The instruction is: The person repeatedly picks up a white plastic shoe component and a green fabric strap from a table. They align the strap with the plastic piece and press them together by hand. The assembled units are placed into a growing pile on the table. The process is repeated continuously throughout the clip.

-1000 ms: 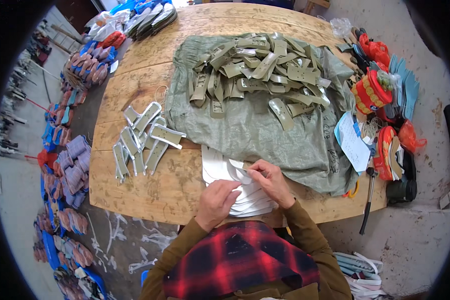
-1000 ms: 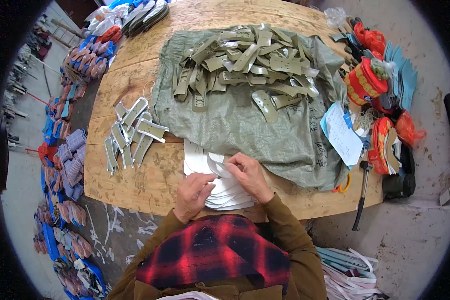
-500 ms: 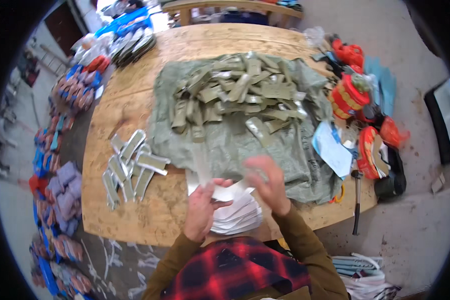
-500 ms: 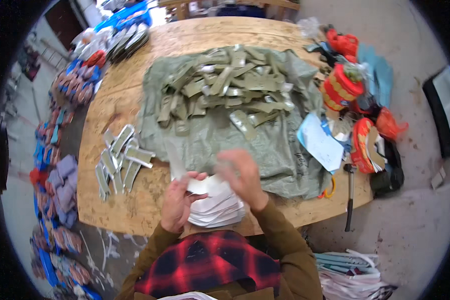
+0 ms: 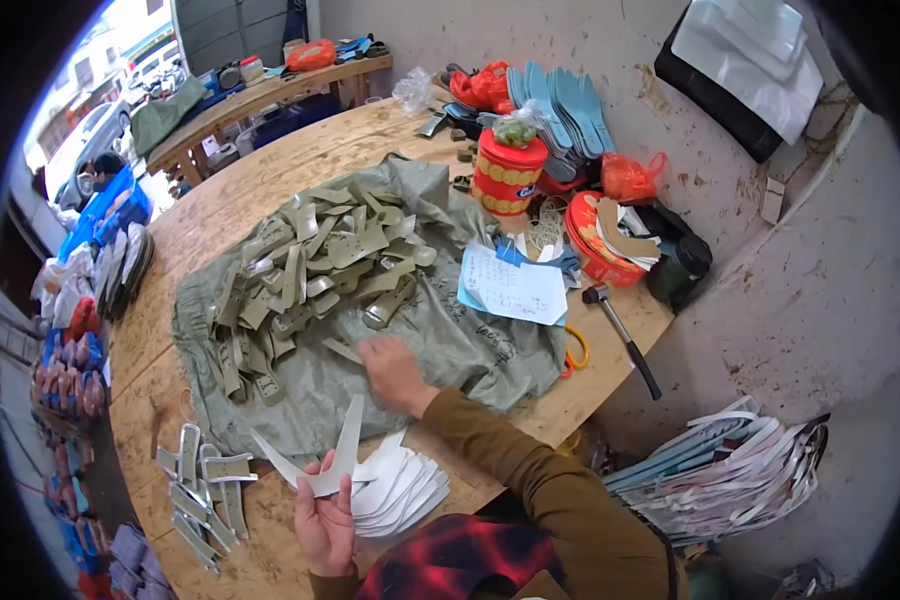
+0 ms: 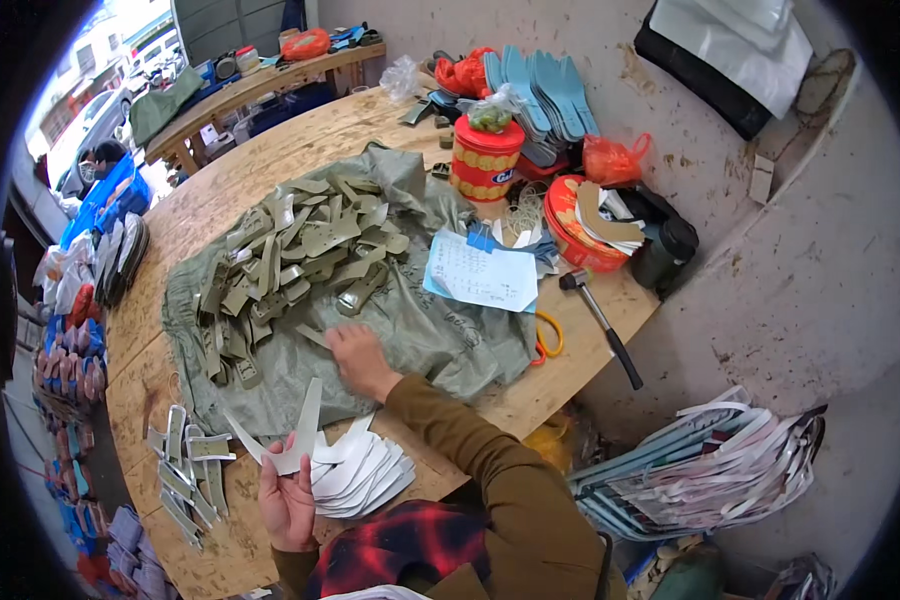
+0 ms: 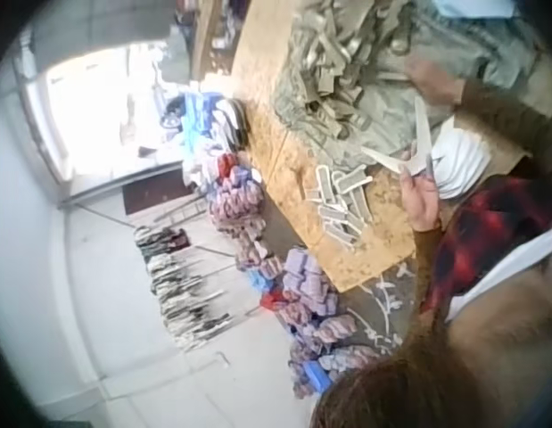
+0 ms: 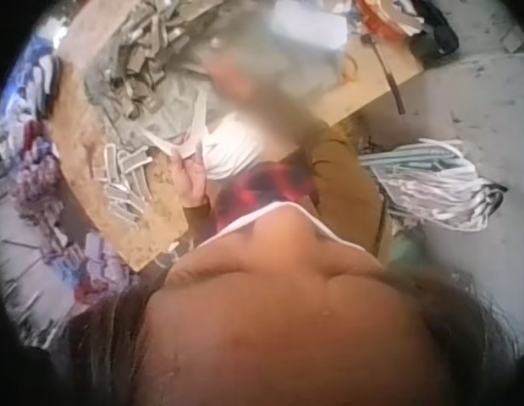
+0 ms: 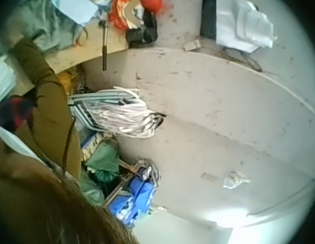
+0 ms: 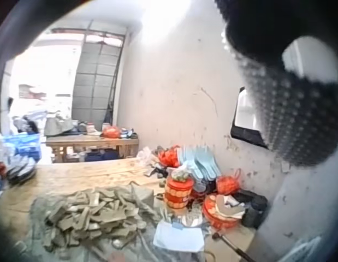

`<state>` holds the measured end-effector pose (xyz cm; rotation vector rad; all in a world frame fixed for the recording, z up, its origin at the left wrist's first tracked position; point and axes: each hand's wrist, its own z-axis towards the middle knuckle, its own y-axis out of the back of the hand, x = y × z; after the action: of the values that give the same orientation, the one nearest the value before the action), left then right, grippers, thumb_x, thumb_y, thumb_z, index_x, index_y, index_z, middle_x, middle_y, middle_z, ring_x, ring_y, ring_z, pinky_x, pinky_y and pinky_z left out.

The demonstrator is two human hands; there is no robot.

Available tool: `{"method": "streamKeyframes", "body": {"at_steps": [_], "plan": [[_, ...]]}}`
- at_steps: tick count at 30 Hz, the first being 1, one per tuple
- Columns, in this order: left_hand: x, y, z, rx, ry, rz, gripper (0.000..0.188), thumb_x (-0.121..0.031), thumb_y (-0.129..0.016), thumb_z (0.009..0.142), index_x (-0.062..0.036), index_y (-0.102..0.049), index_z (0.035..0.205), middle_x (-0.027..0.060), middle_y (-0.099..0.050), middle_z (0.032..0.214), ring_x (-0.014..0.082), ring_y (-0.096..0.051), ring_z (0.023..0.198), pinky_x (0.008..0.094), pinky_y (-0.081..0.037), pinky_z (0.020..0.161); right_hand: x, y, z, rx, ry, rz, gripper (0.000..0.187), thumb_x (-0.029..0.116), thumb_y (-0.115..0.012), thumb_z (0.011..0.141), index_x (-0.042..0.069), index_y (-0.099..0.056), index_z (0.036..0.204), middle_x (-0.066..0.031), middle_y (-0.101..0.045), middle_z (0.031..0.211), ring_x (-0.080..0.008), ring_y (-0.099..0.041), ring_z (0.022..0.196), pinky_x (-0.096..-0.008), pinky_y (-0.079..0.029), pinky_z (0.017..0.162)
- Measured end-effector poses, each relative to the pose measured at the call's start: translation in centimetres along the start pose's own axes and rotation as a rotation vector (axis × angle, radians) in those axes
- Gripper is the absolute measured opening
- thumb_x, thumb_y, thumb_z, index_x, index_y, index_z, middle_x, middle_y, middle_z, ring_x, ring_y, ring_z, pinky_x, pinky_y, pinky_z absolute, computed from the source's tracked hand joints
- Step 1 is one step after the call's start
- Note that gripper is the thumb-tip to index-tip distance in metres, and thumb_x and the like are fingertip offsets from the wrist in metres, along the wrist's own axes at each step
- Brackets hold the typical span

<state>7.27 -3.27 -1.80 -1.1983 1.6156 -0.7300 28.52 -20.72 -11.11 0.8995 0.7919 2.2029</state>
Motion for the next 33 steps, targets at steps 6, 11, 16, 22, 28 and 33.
{"method": "streamKeyframes", "body": {"at_steps": [6,11,16,22,28,33], "plan": [[-0.8,0.6,-1.0,0.074,0.010,-0.212,0.033,-0.021,-0.043,0.103,0.0025,-0.052,0.124,0.0249,-0.046,0.140,0.0333,-0.046,0.132,0.0499,-0.042,0.110,2.7,8.6,0.1,0.016,-0.414,0.481,0.018,0.012,-0.062,0.086,0.004,-0.052,0.099,-0.0158,-0.061,0.085,-0.0360,-0.061,0.077,-0.0429,-0.049,0.066],[-0.1,0.2,-0.6,0.037,0.052,-0.196,0.032,-0.015,-0.042,0.102,0.0015,-0.051,0.129,0.0191,-0.046,0.143,0.0323,-0.045,0.133,0.0526,-0.043,0.108,1.8,11.4,-0.3,0.095,-0.139,0.317,0.017,0.014,-0.065,0.085,0.004,-0.056,0.095,-0.0152,-0.061,0.084,-0.0353,-0.061,0.076,-0.0411,-0.048,0.065],[0.9,-0.6,-0.9,0.128,0.134,-0.125,0.033,-0.015,-0.042,0.102,0.0000,-0.051,0.129,0.0153,-0.043,0.146,0.0329,-0.046,0.132,0.0549,-0.049,0.101,2.0,8.4,-1.0,0.129,-0.189,0.420,0.016,0.015,-0.066,0.085,0.003,-0.057,0.091,-0.0156,-0.059,0.086,-0.0373,-0.060,0.077,-0.0429,-0.047,0.065],[0.0,0.2,-1.7,0.069,0.102,-0.321,0.033,-0.015,-0.040,0.103,0.0016,-0.050,0.129,0.0192,-0.041,0.147,0.0327,-0.044,0.133,0.0510,-0.046,0.107,1.1,5.2,-3.1,0.046,-0.199,0.336,0.019,0.015,-0.065,0.086,0.001,-0.054,0.091,-0.0157,-0.056,0.093,-0.0403,-0.058,0.081,-0.0458,-0.047,0.065],[1.1,-0.3,-1.0,0.054,0.073,-0.262,0.033,-0.016,-0.042,0.103,0.0038,-0.048,0.128,0.0215,-0.044,0.142,0.0342,-0.044,0.133,0.0475,-0.039,0.113,-0.2,3.4,-5.2,-0.127,-0.569,0.794,0.020,0.016,-0.066,0.090,-0.001,-0.057,0.095,-0.0080,-0.062,0.082,-0.0184,-0.059,0.065,-0.0310,-0.047,0.059],[2.2,-1.1,-0.2,0.028,0.092,-0.176,0.033,-0.019,-0.043,0.103,0.0036,-0.048,0.127,0.0204,-0.048,0.138,0.0341,-0.045,0.132,0.0476,-0.040,0.113,-0.4,3.2,-5.3,-0.248,-0.656,0.861,0.018,0.017,-0.066,0.090,0.000,-0.061,0.093,-0.0051,-0.063,0.079,-0.0106,-0.056,0.062,-0.0268,-0.046,0.059]]}}
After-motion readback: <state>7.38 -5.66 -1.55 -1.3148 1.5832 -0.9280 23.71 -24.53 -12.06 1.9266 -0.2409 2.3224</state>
